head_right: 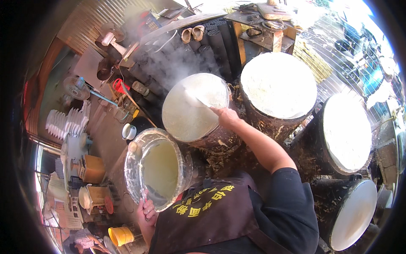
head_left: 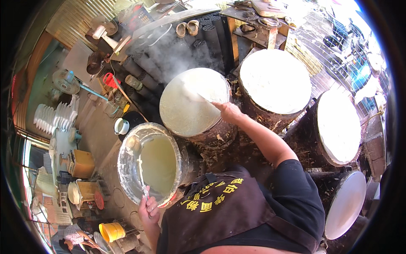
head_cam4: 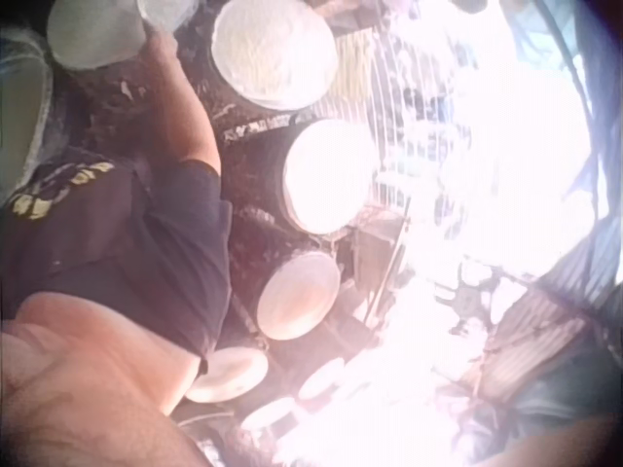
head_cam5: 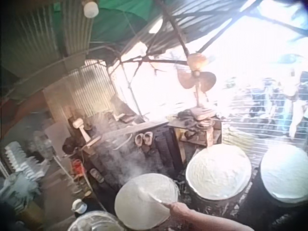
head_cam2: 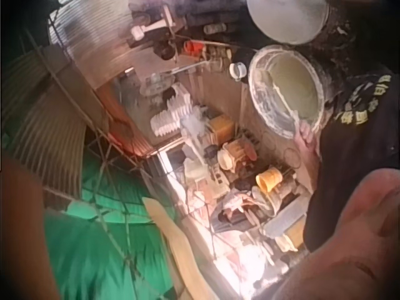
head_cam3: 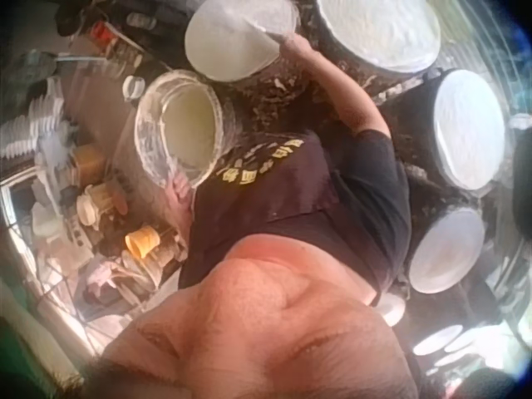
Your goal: The person scoops batter from a large metal bowl and pours it onto several hot cylindrical griddles. They use a wooden stick to spread the batter into thin circular crepes, then lift and stack the cooked crepes on a nearby surface. The process repeats across multiple griddles in a continuous workflow.
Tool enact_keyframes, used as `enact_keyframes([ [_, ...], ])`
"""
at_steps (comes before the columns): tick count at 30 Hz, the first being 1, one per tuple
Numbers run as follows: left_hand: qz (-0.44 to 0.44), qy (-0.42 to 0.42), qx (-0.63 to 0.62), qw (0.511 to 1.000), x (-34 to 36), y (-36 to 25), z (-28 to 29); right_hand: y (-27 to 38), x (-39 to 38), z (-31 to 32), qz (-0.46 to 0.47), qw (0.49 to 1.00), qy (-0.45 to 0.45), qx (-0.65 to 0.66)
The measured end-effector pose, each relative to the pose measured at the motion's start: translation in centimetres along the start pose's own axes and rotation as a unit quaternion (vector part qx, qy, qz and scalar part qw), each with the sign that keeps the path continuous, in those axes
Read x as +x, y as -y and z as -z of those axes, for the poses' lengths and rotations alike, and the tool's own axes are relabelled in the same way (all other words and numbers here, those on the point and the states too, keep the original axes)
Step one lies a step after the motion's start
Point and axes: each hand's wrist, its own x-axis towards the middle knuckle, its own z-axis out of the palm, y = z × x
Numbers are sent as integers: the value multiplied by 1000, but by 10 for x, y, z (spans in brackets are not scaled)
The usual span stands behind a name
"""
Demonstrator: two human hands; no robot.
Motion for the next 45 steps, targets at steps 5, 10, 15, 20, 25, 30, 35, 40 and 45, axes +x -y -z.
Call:
enact_keyframes([
  [5, 13, -10, 104, 994, 20, 1, -27, -47, -9, 4, 51, 987, -130, 79],
  [10, 22, -18, 275, 961, 90, 8, -76, -49, -13, -31, -11, 997, -79, -4],
  [15, -14, -33, 473, 880, 186, 21, -106, -24, -62, -28, 122, 979, -158, 48],
  [20, -84, -28, 649, 755, 260, 38, -118, 16, -125, -54, -128, 910, -189, 345],
  [25, 39, 14, 570, 820, 246, 82, -135, 65, -129, -134, -114, 884, -172, 419],
  [30, 154, 33, 285, 945, 195, 119, -147, 90, -117, -154, 26, 911, -235, 337],
  [35, 379, 103, -170, 904, 183, 21, -139, 70, -122, -110, 118, 944, -297, 86],
  [40, 272, 215, -67, 936, 106, -31, -136, 30, -77, -61, -93, 972, -213, -38],
  [45, 230, 199, 58, 951, 86, -66, -142, 59, -81, -97, -11, 982, -104, -156],
])
